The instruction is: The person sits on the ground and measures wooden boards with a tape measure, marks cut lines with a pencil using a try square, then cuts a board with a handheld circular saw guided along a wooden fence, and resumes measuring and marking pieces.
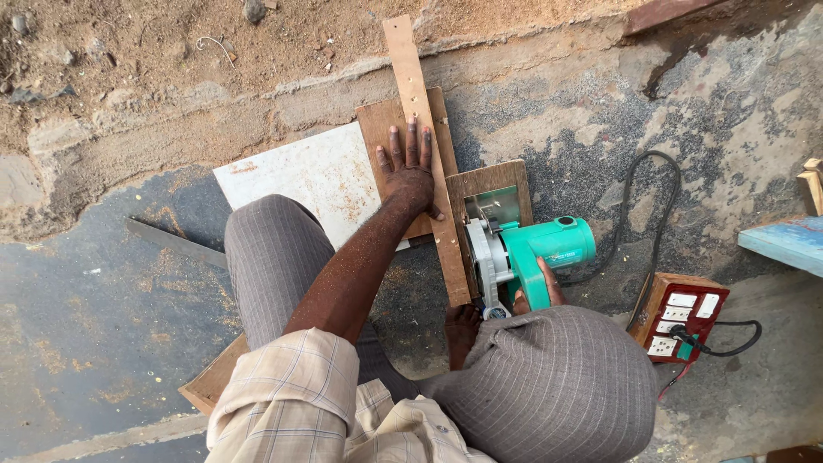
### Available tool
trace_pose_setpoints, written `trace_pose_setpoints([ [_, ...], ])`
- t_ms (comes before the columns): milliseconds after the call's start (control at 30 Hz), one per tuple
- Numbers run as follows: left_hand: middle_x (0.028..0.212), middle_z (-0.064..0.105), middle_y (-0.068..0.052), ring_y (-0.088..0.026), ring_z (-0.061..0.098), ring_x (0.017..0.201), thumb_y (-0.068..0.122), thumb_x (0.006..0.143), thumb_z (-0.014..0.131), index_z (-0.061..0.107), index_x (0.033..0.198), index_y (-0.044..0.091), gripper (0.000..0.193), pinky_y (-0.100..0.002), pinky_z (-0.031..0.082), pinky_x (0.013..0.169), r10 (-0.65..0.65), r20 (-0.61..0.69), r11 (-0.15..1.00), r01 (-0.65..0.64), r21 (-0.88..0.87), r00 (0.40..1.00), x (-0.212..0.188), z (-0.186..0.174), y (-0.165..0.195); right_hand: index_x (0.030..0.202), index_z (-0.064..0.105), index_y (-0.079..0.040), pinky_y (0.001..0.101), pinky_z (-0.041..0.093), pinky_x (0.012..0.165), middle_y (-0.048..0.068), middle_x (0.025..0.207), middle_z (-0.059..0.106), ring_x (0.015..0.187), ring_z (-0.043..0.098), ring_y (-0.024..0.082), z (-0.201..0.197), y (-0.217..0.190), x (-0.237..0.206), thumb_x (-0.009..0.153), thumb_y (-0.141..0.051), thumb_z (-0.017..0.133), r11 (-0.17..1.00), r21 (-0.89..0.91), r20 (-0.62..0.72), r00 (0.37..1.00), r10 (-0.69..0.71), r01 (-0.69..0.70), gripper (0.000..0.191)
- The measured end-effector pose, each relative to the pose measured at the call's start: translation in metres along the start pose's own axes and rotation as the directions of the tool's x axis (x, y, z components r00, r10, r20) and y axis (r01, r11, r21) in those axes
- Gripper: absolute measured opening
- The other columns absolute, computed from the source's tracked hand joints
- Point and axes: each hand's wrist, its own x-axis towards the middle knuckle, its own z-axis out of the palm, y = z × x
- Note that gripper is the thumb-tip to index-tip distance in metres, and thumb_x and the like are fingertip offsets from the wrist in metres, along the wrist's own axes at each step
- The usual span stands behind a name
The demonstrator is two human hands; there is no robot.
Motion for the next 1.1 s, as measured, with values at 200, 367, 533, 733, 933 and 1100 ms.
trace_pose_setpoints([
  [200, 0.165, -0.038, -0.022, -0.051, -0.035, 0.148, 0.062, 0.041, 0.1, -0.028, 0.16, 0.011, 0.182, -0.077, -0.012, 0.116, 0.014, -0.004, 1.0, -0.014, 0.0, 1.0, -0.005, -0.002, 0.0, 0.151, 0.042, -0.013, 0.0288, 0.056, 0.065, 0.009, 0.086, 0.068, 0.071, 0.065, 0.011, 0.003, -0.007, 0.008, 0.093, -0.019, 0.064, 0.997, -0.048, -0.044, 0.997, -0.065, 0.063, 0.062],
  [367, 0.164, -0.038, -0.024, -0.053, -0.034, 0.147, 0.065, 0.043, 0.099, -0.029, 0.159, 0.009, 0.181, -0.078, -0.011, 0.115, 0.005, 0.033, 1.0, -0.006, 0.028, 0.999, -0.004, -0.004, 0.005, 0.155, 0.043, -0.017, 0.0279, 0.056, 0.066, 0.008, 0.086, 0.068, 0.071, 0.065, 0.01, 0.024, -0.038, 0.019, 0.093, -0.014, 0.063, 0.926, -0.363, -0.191, 0.964, -0.186, 0.107, 0.065],
  [533, 0.163, -0.039, -0.024, -0.053, -0.035, 0.147, 0.066, 0.043, 0.098, -0.029, 0.158, 0.008, 0.181, -0.078, -0.01, 0.116, 0.006, 0.064, 0.999, -0.008, 0.035, 0.998, -0.001, -0.006, 0.01, 0.152, 0.053, -0.009, 0.0306, 0.057, 0.077, 0.009, 0.099, 0.071, 0.084, 0.068, 0.014, 0.052, -0.089, 0.049, 0.085, -0.001, 0.066, 0.776, -0.553, -0.19, 0.861, -0.471, 0.303, 0.069],
  [733, 0.162, -0.039, -0.027, -0.055, -0.036, 0.145, 0.064, 0.045, 0.099, -0.03, 0.158, 0.007, 0.18, -0.079, -0.011, 0.115, 0.016, 0.064, 0.999, -0.018, 0.03, 0.998, 0.003, -0.005, 0.008, 0.152, 0.05, 0.0, 0.031, 0.058, 0.069, 0.009, 0.088, 0.071, 0.075, 0.068, 0.013, 0.069, -0.137, 0.093, 0.087, -0.005, 0.065, 0.764, -0.549, -0.126, 0.869, -0.478, 0.34, 0.066],
  [933, 0.162, -0.04, -0.026, -0.054, -0.036, 0.146, 0.064, 0.045, 0.099, -0.029, 0.158, 0.007, 0.18, -0.079, -0.01, 0.115, -0.014, 0.059, 1.0, 0.015, -0.016, 0.998, 0.009, -0.004, 0.009, 0.149, 0.05, 0.005, 0.0322, 0.059, 0.065, 0.01, 0.091, 0.07, 0.075, 0.07, 0.015, 0.084, -0.178, 0.153, 0.086, -0.005, 0.066, 0.71, -0.557, -0.055, 0.834, -0.549, 0.43, 0.065],
  [1100, 0.163, -0.038, -0.025, -0.056, -0.034, 0.147, 0.062, 0.043, 0.1, -0.026, 0.159, 0.006, 0.18, -0.079, -0.006, 0.115, -0.022, 0.007, 0.997, 0.022, -0.073, 1.0, 0.01, 0.005, 0.008, 0.146, 0.055, 0.004, 0.033, 0.058, 0.068, 0.009, 0.091, 0.07, 0.076, 0.069, 0.014, 0.096, -0.199, 0.201, 0.088, -0.004, 0.067, 0.706, -0.509, -0.004, 0.819, -0.573, 0.492, 0.06],
])
